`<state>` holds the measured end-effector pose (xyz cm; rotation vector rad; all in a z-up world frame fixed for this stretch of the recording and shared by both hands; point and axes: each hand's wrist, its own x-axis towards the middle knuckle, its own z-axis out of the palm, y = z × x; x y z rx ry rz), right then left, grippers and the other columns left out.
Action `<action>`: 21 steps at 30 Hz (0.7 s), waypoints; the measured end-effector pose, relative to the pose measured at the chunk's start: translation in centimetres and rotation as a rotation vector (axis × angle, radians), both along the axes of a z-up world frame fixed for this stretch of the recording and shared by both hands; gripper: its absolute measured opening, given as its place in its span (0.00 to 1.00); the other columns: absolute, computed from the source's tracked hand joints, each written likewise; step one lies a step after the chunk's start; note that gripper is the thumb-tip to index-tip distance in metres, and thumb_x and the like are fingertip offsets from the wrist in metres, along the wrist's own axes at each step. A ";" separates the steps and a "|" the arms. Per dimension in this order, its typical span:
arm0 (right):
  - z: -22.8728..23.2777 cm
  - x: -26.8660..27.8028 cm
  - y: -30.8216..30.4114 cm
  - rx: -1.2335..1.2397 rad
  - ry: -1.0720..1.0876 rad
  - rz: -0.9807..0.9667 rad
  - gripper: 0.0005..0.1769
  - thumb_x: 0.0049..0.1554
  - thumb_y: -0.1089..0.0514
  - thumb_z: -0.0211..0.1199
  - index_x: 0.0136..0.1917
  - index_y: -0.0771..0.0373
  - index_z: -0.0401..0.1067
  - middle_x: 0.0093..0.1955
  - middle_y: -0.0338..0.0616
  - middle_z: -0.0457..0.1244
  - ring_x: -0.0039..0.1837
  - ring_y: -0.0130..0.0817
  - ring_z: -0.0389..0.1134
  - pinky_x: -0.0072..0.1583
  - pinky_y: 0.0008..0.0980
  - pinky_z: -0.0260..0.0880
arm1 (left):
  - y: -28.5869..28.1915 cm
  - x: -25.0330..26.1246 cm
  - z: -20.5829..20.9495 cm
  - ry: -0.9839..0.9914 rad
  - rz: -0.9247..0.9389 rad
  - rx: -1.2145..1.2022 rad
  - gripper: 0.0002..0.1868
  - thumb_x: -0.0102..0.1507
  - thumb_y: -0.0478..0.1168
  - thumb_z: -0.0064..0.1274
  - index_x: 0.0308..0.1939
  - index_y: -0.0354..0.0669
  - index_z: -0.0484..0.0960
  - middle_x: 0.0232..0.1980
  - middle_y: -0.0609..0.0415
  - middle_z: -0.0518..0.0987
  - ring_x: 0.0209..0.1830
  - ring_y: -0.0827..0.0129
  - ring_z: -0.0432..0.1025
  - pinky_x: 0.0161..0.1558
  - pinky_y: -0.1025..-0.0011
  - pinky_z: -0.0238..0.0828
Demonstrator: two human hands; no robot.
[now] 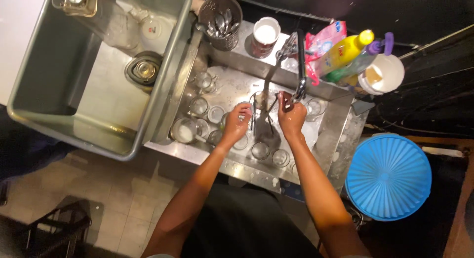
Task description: The person washes multiple items in a commercial kitchen sink, including a glass, a small white bowl, a white plate, and several spoons. They scrub each item with a sponge and rinse it under running water before placing it in the sink.
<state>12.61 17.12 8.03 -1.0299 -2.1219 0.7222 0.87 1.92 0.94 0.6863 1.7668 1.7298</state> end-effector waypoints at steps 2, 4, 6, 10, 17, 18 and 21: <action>2.4 0.1 -0.3 -0.043 0.025 -0.040 0.08 0.61 0.56 0.68 0.50 0.62 0.80 0.36 0.49 0.71 0.35 0.39 0.72 0.41 0.38 0.68 | 1.8 1.0 1.7 0.354 -0.002 0.117 0.15 0.66 0.35 0.52 0.57 0.36 0.77 0.48 0.47 0.81 0.47 0.62 0.77 0.52 0.69 0.73; 3.4 0.5 -0.1 -0.083 0.078 -0.040 0.07 0.61 0.57 0.68 0.49 0.63 0.80 0.37 0.48 0.71 0.36 0.37 0.72 0.41 0.36 0.68 | 3.0 1.4 3.5 0.451 -0.021 0.080 0.16 0.66 0.36 0.53 0.58 0.36 0.76 0.49 0.45 0.81 0.49 0.58 0.76 0.53 0.67 0.71; 3.2 1.2 0.2 -0.127 0.124 -0.038 0.07 0.60 0.58 0.68 0.48 0.65 0.79 0.38 0.48 0.71 0.37 0.35 0.72 0.42 0.34 0.68 | 3.9 2.2 4.2 0.539 -0.038 0.038 0.18 0.67 0.38 0.55 0.59 0.35 0.76 0.50 0.43 0.80 0.51 0.55 0.75 0.54 0.65 0.69; 1.9 1.7 1.2 -0.215 0.194 -0.015 0.05 0.61 0.66 0.60 0.51 0.67 0.74 0.39 0.45 0.71 0.42 0.28 0.72 0.46 0.30 0.69 | 4.8 3.5 2.4 0.026 -0.295 -0.084 0.15 0.70 0.43 0.48 0.56 0.37 0.77 0.37 0.54 0.82 0.36 0.69 0.76 0.41 0.71 0.71; 1.4 1.0 1.2 -0.692 0.478 0.179 0.14 0.61 0.69 0.58 0.61 0.68 0.69 0.50 0.42 0.71 0.50 0.23 0.72 0.52 0.25 0.73 | 3.4 5.6 -0.8 0.040 -0.296 0.022 0.18 0.76 0.45 0.41 0.37 0.38 0.76 0.27 0.62 0.70 0.27 0.80 0.62 0.32 0.78 0.62; 1.4 0.7 1.1 -0.692 0.478 0.184 0.14 0.61 0.69 0.58 0.61 0.68 0.69 0.50 0.42 0.71 0.50 0.23 0.72 0.52 0.25 0.73 | 3.1 5.8 -0.5 0.042 -0.291 0.022 0.18 0.76 0.45 0.41 0.37 0.38 0.76 0.27 0.62 0.70 0.27 0.80 0.62 0.32 0.78 0.62; 2.2 -0.3 0.7 -0.666 0.451 0.205 0.09 0.61 0.66 0.63 0.55 0.69 0.74 0.47 0.43 0.72 0.47 0.22 0.72 0.50 0.24 0.73 | 2.7 6.5 0.6 -0.145 -0.281 0.077 0.17 0.76 0.45 0.40 0.38 0.39 0.74 0.27 0.65 0.66 0.26 0.82 0.58 0.28 0.78 0.55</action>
